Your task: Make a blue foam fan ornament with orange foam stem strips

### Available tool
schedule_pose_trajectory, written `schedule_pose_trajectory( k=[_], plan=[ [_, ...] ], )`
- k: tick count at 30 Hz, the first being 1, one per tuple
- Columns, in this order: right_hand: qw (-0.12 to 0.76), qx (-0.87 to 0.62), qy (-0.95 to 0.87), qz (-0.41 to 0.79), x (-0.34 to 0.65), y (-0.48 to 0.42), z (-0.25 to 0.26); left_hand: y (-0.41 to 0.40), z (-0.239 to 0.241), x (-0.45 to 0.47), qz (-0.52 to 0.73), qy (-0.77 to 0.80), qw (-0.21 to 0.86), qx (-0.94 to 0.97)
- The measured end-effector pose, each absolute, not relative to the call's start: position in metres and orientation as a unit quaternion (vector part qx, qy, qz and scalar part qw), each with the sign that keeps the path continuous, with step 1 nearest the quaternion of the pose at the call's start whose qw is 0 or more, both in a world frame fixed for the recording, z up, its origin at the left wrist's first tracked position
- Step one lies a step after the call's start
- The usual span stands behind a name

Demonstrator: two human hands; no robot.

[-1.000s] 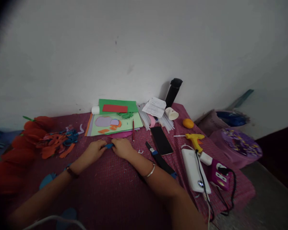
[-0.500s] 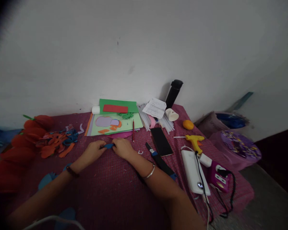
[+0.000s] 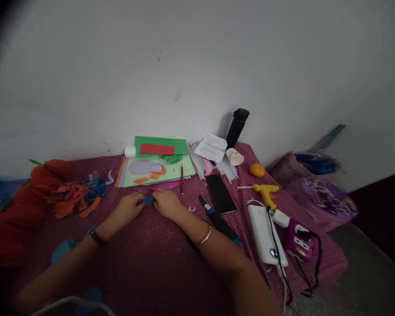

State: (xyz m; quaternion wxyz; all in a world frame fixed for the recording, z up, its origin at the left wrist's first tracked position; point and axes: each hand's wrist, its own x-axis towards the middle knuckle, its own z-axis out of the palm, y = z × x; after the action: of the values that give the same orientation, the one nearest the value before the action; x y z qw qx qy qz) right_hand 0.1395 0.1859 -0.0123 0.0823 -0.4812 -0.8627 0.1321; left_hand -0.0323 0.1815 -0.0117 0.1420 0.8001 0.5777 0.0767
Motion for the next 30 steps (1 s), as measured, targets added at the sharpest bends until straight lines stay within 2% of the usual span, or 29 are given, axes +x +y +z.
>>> schedule_pose_trajectory(
  k=[15,27,30],
  plan=[
    [0.093,-0.469,-0.865,0.151,0.141,0.185,-0.013,0.189,0.013,-0.023,0.026,0.506,0.092,0.857],
    [0.095,-0.469,-0.868,0.135,0.14,0.187,-0.017,0.143,-0.007,-0.013,-0.016,0.548,-0.1,0.83],
    [0.096,-0.465,-0.871,0.129,0.14,0.187,-0.017,0.143,-0.009,-0.015,-0.022,0.545,-0.108,0.831]
  ],
)
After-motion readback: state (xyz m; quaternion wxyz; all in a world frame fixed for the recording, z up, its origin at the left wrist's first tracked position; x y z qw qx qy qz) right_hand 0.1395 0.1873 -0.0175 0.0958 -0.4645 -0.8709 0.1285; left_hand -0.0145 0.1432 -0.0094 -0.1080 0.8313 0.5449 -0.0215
